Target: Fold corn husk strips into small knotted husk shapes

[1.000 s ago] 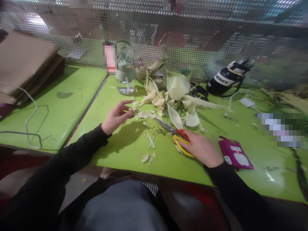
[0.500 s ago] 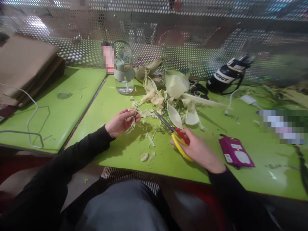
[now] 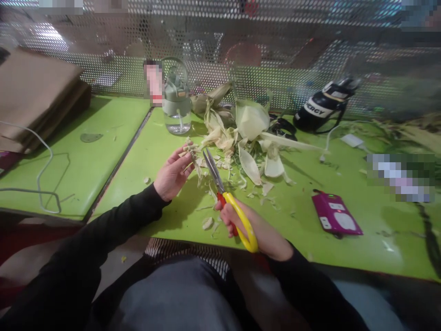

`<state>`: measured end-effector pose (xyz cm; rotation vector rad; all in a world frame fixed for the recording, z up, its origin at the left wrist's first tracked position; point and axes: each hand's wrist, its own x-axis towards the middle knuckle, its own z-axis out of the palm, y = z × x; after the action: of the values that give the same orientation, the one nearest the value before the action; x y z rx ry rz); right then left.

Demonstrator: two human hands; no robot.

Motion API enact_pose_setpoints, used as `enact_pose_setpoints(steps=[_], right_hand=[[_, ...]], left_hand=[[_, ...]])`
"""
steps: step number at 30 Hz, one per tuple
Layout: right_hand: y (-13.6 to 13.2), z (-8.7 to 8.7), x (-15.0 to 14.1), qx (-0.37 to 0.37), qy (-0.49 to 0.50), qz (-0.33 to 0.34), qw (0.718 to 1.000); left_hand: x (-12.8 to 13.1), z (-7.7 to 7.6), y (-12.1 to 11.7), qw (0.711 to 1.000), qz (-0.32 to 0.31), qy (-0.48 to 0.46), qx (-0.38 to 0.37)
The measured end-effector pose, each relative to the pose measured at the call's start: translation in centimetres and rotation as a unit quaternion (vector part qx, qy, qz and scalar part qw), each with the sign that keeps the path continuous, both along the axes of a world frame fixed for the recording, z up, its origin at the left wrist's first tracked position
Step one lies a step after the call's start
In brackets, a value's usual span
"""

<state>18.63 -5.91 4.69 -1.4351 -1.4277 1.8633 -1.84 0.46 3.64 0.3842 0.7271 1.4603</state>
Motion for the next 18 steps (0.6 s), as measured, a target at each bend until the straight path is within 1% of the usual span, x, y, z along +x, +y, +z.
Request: enact_pose_setpoints(steps=[6, 12, 18], right_hand=[[0.17, -0.09, -0.22, 0.001, -0.018, 0.006, 1.0], [0.05, 0.24, -0.45, 0.02, -0.015, 0.012, 1.0], [0.11, -0.27, -0.38, 0.062, -0.018, 0.017, 0.998]], left_hand=[[0.11, 0.26, -0.33, 1.0, -0.004, -0.011, 0.002], [0.32, -0.32, -0.38, 1.0, -0.013, 0.005, -0.001], [0.52, -0.69, -0.47, 0.999, -0.023, 0.021, -0.005]])
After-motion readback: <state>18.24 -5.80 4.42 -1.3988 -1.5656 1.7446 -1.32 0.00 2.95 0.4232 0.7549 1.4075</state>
